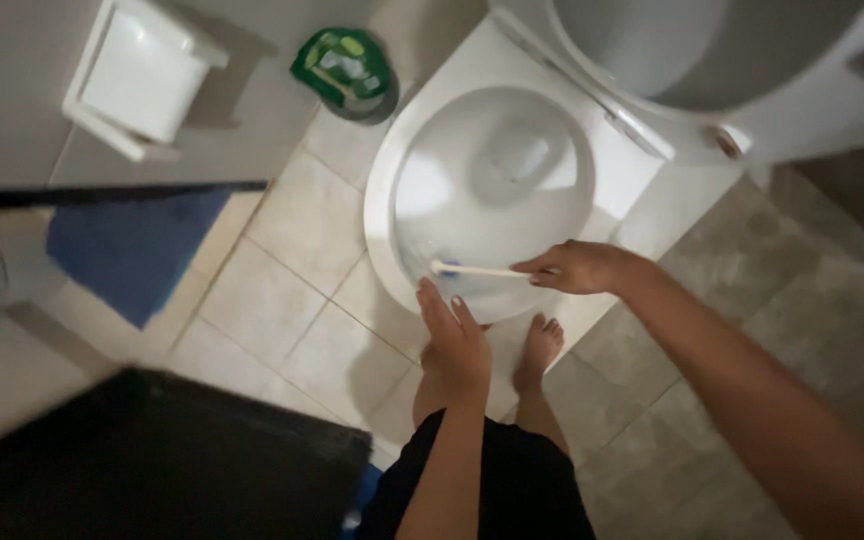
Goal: The person scrubs the inside of a toilet bowl using a toilet brush. They apply cleaning liquid from a bottle onto the brush and continue scrubbing the bowl's interior surfaces.
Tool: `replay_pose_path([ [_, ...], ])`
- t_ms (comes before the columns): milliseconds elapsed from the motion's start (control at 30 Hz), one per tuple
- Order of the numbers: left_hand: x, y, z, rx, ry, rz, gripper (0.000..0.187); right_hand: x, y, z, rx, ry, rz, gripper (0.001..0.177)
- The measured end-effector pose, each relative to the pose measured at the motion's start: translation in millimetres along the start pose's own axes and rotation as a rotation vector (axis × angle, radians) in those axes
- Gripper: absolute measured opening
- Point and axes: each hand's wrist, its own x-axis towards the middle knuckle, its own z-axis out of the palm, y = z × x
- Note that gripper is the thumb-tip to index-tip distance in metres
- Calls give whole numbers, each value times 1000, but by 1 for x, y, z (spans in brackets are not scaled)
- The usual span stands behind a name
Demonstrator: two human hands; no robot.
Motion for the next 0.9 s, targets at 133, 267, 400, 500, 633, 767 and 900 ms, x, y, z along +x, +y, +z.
replay_pose_path([
  [133, -20, 9, 8, -126, -21, -197, 64, -25, 34, -49, -178, -114, 77, 48],
  [267, -20, -3, 56, -338, 325, 91, 56, -30, 38, -84, -308, -123, 117, 46],
  [400, -17, -24, 90, -502, 362, -5, 58, 22, 31, -74, -237, -88, -133, 47],
  [500, -34, -40, 103, -539, 449, 9, 60, 46, 30, -52, -97, -107, -275, 43],
  [633, -9, -20, 100, -503, 481, -55, 59, 37, 10, -91, -97, -218, 12, 47],
  [767, -19, -8, 108, -541, 499, -193, 59, 20, -13, -114, -96, -329, 78, 47],
  [900, -27, -1, 144, -531, 622, -190, 59, 4, -13, -140, -262, -331, 316, 45],
])
